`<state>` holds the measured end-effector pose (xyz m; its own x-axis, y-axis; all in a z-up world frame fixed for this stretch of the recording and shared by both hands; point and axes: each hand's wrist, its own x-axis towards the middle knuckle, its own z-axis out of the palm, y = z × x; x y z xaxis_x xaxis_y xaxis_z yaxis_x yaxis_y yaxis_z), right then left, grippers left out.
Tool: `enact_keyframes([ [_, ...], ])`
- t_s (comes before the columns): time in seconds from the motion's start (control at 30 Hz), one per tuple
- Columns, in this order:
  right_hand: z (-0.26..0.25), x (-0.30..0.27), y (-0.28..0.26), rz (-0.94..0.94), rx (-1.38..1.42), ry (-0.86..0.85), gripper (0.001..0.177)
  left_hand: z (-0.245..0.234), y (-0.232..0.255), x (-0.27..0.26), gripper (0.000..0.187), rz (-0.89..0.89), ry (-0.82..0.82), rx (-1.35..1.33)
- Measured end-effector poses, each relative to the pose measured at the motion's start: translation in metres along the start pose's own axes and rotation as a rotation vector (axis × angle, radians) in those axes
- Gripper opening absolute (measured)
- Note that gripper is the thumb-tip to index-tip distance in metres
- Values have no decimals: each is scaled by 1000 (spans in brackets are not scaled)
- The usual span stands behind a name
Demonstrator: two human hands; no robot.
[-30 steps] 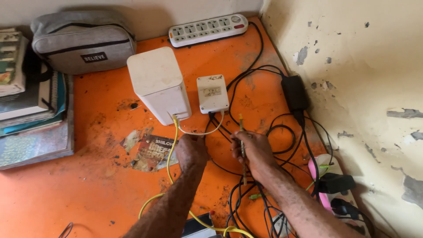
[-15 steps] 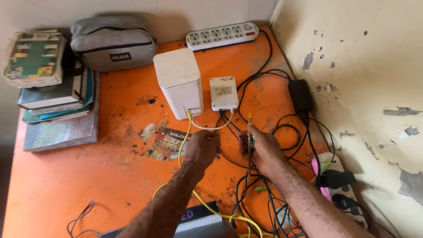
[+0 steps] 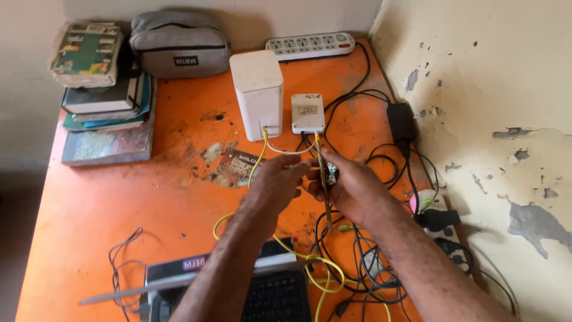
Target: The person connects a yellow cable to a white router, opens a laptop, and types briefly. They then unplug the router, handle a small circuit board, and move to a pile of electronic waste on the floor, sorting through it. Finally, they return to the desk, reposition the mouse, and continue typing.
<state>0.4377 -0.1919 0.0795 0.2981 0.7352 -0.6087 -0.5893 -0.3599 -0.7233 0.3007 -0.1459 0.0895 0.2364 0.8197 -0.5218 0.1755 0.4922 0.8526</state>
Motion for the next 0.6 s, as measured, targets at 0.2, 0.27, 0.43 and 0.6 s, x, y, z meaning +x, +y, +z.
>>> enact_keyframes([
  [0.2,15,-33,-7,-8,-147,-124,40,-27,10,-55,56,12,-13,-109],
  [0.27,30,-62,-11,4,-189,-147,53,-39,14,-82,56,20,-14,-121],
  [0.43,45,-87,-7,1,-247,-215,54,-56,16,-111,56,28,39,-140],
  [0.6,40,-84,3,0,-233,-438,25,-73,5,-135,59,103,90,-264],
])
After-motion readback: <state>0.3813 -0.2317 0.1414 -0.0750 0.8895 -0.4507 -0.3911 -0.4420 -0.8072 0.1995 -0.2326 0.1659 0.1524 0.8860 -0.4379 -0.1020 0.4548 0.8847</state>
